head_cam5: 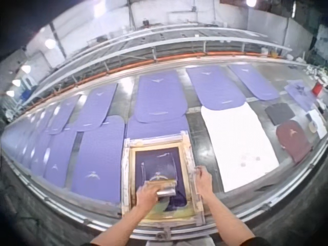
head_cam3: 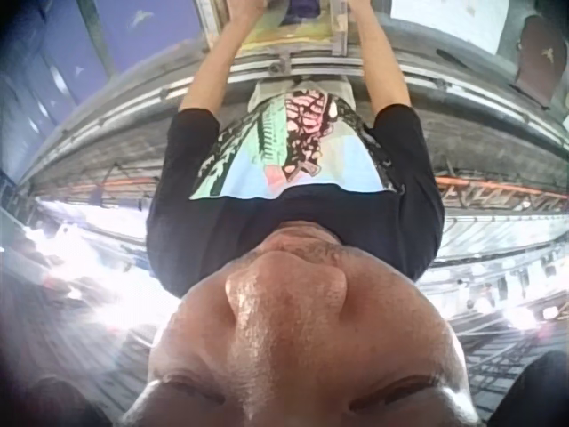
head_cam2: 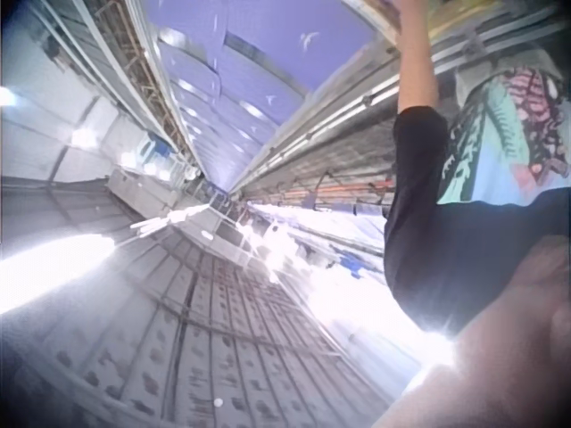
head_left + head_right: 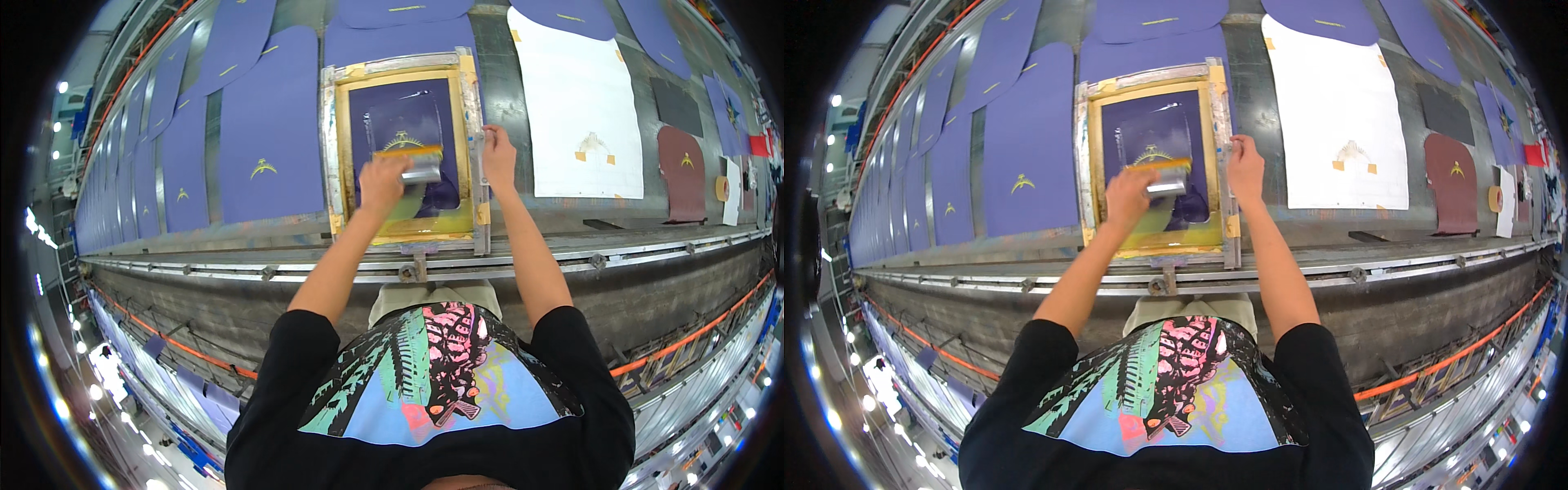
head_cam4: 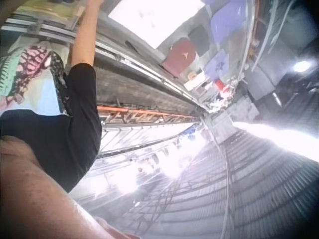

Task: The person wipes a screen-printing frame with a cloth, pours yellow ink onto it, and uses a squeegee to spread the ink across the screen. They then place the frame on a conveyor and pull the squeegee across several purple t-shirts to print a yellow design.

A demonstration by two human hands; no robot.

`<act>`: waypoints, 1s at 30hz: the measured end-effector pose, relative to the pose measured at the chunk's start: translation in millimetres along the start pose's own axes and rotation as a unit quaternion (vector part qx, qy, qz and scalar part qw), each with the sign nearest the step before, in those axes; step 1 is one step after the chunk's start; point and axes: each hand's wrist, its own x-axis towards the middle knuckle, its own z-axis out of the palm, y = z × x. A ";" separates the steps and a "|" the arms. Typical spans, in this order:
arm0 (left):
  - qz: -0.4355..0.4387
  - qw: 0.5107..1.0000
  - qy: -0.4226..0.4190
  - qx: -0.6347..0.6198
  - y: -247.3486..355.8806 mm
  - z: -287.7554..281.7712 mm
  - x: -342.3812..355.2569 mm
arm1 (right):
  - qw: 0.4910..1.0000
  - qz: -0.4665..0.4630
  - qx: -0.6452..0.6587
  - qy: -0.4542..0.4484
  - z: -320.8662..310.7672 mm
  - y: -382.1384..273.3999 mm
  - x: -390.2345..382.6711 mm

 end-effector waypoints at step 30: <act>-0.023 0.996 -0.024 -0.086 -335.9 -193.8 -191.0 | 0.998 -0.056 0.024 0.020 333.6 -180.7 -155.3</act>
